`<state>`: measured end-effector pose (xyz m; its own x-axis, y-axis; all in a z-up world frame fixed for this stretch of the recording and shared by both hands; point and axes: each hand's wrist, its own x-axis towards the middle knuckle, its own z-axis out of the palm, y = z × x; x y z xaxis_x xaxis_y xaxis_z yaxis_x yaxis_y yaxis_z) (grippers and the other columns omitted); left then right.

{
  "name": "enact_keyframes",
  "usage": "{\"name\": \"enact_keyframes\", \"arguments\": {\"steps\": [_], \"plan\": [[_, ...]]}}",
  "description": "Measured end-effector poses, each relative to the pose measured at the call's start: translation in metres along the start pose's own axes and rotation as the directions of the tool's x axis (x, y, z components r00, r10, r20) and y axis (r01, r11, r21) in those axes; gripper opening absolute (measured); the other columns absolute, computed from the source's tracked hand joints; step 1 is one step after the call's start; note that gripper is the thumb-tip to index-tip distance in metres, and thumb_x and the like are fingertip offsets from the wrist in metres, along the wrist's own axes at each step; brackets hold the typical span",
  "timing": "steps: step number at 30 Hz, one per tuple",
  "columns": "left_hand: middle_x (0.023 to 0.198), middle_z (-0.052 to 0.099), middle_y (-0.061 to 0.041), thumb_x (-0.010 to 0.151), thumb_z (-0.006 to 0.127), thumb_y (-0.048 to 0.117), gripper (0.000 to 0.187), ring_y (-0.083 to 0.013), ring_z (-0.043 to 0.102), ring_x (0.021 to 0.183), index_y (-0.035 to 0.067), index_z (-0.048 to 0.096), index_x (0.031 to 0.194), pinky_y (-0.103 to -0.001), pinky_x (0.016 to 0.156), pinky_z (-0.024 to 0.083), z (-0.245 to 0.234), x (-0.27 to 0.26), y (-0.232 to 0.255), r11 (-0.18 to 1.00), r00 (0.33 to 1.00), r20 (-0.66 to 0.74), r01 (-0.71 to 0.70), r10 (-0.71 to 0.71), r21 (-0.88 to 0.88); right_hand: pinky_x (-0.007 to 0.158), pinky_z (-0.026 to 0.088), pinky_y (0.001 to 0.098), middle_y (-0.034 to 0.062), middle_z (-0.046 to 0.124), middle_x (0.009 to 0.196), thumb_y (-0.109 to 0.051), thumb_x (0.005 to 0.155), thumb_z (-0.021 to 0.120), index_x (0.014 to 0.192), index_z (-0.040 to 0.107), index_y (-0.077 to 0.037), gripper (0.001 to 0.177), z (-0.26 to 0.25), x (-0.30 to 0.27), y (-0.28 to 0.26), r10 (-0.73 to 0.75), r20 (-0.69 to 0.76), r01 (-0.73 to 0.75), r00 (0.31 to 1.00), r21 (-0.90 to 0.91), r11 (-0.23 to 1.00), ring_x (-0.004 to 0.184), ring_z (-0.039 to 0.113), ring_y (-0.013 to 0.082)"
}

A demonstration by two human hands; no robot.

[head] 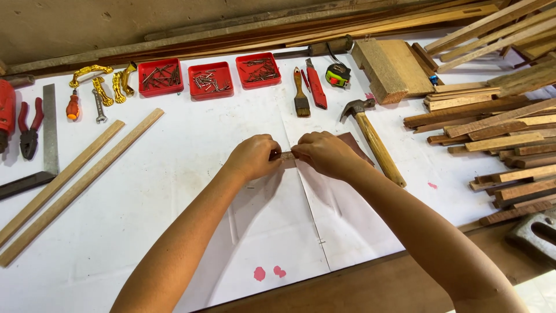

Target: Sand the surface and edges of small wooden planks using a sanding block.

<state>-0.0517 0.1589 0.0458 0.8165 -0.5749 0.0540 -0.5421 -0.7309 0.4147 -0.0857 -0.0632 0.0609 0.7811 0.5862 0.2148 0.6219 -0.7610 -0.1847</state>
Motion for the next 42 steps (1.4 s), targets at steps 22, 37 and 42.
{"name": "enact_keyframes", "arguments": {"steps": [22, 37, 42], "plan": [[0.117, 0.065, -0.004, 0.072, 0.080, 0.009, 0.053, -0.0247, 0.064, 0.108, 0.012, 0.072, 0.124, -0.040, 0.093, 0.050, 0.054, 0.073, 0.089, 0.905, 0.897, -0.157, -0.388, 0.414, 0.173, 0.087, 0.057, 0.0416, 0.0110, 0.069, 0.114, -0.029, 0.097, 0.066, 0.123, 0.072, -0.016, 0.029, -0.043, -0.090, 0.039, 0.379, -0.124, -0.371, 0.917, 0.083, 0.925, 0.101, 0.068, 0.0315], [0.118, 0.068, -0.002, 0.066, 0.082, 0.012, 0.035, -0.0280, 0.068, 0.102, 0.012, 0.075, 0.101, -0.040, 0.087, 0.058, 0.066, 0.097, 0.087, 0.928, 0.931, 0.013, -0.362, 0.365, -0.085, 0.094, 0.050, 0.0473, 0.0189, 0.062, 0.119, -0.035, 0.067, 0.089, 0.122, 0.056, -0.006, 0.069, -0.007, -0.091, 0.045, 0.448, -0.103, -0.434, 0.888, 0.137, 0.891, 0.114, 0.059, 0.0389], [0.108, 0.072, -0.003, 0.082, 0.077, 0.012, 0.016, -0.0243, 0.070, 0.100, 0.009, 0.073, 0.097, -0.036, 0.087, 0.058, 0.052, 0.090, 0.085, 0.925, 0.936, -0.108, -0.347, 0.334, -0.152, 0.087, 0.053, 0.0478, 0.0189, 0.063, 0.118, -0.016, 0.079, 0.073, 0.125, 0.055, -0.006, 0.050, -0.015, -0.080, 0.036, 0.537, -0.125, -0.512, 0.835, 0.182, 0.839, 0.107, 0.063, 0.0394]]}}
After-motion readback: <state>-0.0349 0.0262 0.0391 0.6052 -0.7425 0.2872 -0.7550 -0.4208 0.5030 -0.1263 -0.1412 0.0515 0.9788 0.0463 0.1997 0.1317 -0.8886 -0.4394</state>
